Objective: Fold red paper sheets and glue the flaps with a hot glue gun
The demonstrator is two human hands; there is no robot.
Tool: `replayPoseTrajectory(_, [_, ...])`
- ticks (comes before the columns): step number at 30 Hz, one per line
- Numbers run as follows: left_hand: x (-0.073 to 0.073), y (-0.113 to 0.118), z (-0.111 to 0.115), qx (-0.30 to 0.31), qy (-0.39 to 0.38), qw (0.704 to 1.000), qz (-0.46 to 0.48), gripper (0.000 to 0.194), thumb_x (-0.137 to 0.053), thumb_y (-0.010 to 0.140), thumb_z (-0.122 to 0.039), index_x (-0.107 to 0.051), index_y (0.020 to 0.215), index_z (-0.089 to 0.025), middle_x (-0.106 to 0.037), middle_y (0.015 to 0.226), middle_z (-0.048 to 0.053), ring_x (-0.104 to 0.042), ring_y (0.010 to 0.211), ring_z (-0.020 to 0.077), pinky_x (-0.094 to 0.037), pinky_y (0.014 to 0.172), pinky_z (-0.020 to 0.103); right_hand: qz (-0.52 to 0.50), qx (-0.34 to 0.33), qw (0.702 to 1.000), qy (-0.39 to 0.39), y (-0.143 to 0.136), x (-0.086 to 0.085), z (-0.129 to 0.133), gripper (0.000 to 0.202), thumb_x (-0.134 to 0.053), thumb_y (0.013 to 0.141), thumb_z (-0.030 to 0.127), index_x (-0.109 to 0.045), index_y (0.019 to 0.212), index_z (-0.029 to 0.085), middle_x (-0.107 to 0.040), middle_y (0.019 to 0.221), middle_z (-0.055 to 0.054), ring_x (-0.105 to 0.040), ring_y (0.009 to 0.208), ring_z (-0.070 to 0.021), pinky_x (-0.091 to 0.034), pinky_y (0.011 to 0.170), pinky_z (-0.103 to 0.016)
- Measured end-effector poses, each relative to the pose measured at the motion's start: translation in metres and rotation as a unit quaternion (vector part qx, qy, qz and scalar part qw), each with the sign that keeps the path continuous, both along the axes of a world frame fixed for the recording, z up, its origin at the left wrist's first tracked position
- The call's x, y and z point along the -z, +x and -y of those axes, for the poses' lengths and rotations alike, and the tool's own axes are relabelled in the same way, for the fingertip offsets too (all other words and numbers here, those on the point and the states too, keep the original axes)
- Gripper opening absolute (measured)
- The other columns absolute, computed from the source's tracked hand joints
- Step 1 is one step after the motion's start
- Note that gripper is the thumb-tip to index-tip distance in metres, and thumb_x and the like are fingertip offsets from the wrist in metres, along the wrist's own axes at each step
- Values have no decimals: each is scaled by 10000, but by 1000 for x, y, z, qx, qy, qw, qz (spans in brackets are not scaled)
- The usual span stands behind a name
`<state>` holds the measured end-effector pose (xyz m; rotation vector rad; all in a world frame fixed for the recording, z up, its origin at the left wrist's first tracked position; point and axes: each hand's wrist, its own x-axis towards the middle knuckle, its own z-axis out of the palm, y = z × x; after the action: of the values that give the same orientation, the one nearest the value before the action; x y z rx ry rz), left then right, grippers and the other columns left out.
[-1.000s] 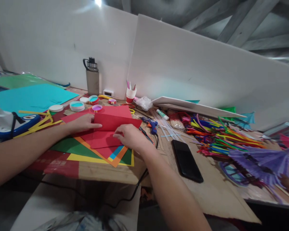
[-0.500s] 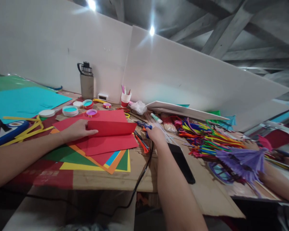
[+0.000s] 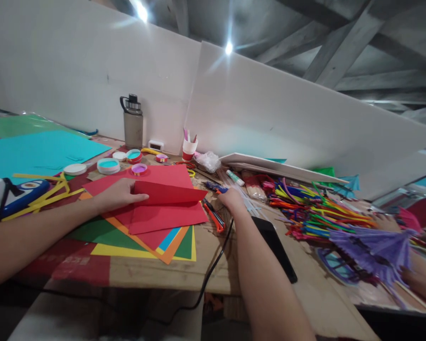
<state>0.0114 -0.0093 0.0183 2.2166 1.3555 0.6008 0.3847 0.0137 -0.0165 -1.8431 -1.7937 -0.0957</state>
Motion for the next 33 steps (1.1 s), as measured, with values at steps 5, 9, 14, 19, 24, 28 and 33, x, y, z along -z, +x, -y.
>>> replayPoseTrajectory(5, [0,4,1,-65,13,998,-23,430,-549,705,-559,-632,738,-138,-670,727,77,-599,662,227,-386,545,292,-187,136,970,-76,2,-9,4,65,-614,592,180,-557,620,192,-493,460,-5,-530,443,-178,-419,410,-278])
replayPoseTrajectory(9, [0,5,1,-81,23,996,-29,413,-545,717,-541,-629,766,-139,-674,791,96,-616,724,247,-415,610,309,-305,151,939,-46,-5,-27,22,130,-548,649,148,-492,750,207,-527,634,3,-563,523,-137,-502,459,-258])
replayPoseTrajectory(14, [2,5,0,-92,26,995,-22,374,-553,736,-516,-628,795,-155,-684,842,93,-631,763,249,-448,651,305,-480,-25,877,10,-34,-48,54,314,-591,641,169,-484,931,221,-584,889,3,-632,677,-128,-549,559,-255])
replayPoseTrajectory(19, [5,4,-2,-76,43,996,-12,356,-548,758,-481,-645,847,-151,-691,897,98,-632,807,249,-471,725,321,-477,-152,866,-2,-58,-56,74,328,-680,654,261,-518,931,188,-604,775,17,-499,501,-71,-437,462,-205])
replayPoseTrajectory(24, [5,5,-2,-70,41,997,-22,368,-513,783,-452,-649,914,-137,-698,909,98,-638,837,254,-482,737,328,-387,-197,899,-57,-70,-58,87,330,-631,735,334,-552,1015,177,-591,719,18,-534,593,-118,-440,558,-238])
replayPoseTrajectory(28, [6,4,-1,-37,47,998,17,359,-503,798,-434,-653,960,-151,-701,998,80,-640,907,239,-485,792,309,-256,-239,933,-84,-83,-54,94,350,-555,804,334,-556,1118,179,-651,965,-57,-604,845,-187,-480,736,-306])
replayPoseTrajectory(33, [5,4,0,-75,58,995,6,365,-528,780,-435,-655,956,-141,-699,1002,96,-641,890,246,-482,792,311,-104,-279,951,-80,-98,-44,96,408,-532,836,301,-533,1226,182,-606,1205,-103,-556,1095,-245,-418,941,-390])
